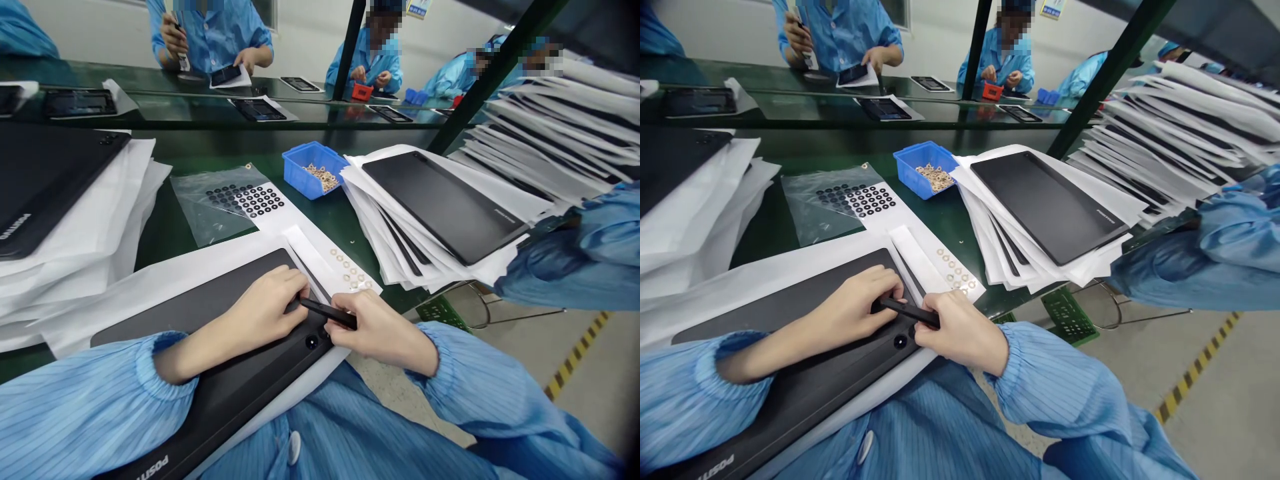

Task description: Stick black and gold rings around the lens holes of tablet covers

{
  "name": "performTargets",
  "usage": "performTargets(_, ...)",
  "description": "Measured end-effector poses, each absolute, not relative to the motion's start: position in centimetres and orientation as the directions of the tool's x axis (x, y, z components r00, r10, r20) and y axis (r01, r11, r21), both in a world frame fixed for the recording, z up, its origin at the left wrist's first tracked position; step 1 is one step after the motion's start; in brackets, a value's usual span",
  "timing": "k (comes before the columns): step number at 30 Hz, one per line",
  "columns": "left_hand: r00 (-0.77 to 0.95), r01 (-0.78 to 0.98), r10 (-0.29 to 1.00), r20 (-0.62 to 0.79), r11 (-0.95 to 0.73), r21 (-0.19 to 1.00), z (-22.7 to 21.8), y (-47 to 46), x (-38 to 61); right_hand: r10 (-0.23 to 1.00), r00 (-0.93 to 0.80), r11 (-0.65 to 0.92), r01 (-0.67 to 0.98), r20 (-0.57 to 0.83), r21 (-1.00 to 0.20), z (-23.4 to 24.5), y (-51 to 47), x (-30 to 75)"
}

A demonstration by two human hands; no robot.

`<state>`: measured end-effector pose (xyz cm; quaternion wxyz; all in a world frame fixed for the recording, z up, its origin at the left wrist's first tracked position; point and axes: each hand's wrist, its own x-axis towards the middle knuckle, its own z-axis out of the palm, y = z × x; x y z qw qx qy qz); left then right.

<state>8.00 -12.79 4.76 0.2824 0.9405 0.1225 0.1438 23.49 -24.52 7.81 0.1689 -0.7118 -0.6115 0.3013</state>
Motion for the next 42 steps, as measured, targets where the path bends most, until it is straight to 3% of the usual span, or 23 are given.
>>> performTargets(4,0.935,0.127,0.293,0.199,-0.804,0.581,4.8,-12.9,7.5,0.953,0.067,-0.259,0.688,-0.295,-0.678,7.4,-24.5,24.0)
performTargets(7,0.953,0.068,0.23,0.196,-0.796,0.601,4.9,-13.1,6.6,0.946,0.076,-0.316,0.449,-0.316,-0.836,7.0,-25.1,24.7)
performTargets(9,0.968,0.027,0.169,0.185,-0.803,0.595,5.0,-13.2,6.1,0.96,0.195,-0.254,0.305,-0.201,-0.918,6.6,-25.8,25.0)
performTargets(12,0.983,-0.011,0.093,0.156,-0.828,0.561,5.1,-13.3,5.8,0.91,0.415,-0.12,0.227,-0.016,-0.966,5.7,-27.0,24.6)
performTargets(17,0.989,-0.029,0.051,0.138,-0.851,0.525,5.0,-13.3,5.9,0.852,0.522,-0.015,-0.068,-0.048,-0.998,3.5,-27.8,22.7)
performTargets(23,0.989,-0.044,0.036,0.144,-0.856,0.516,5.0,-13.3,6.0,0.769,0.636,-0.025,-0.07,-0.064,-0.997,2.6,-27.7,21.5)
performTargets(31,0.986,-0.066,0.022,0.167,-0.86,0.505,5.1,-13.3,6.0,0.706,0.701,-0.006,0.151,0.102,-0.989,3.1,-27.4,20.7)
performTargets(42,0.988,-0.054,0.028,0.151,-0.856,0.514,5.1,-13.3,6.1,0.715,0.697,-0.057,0.137,0.055,-0.989,2.9,-27.4,20.8)
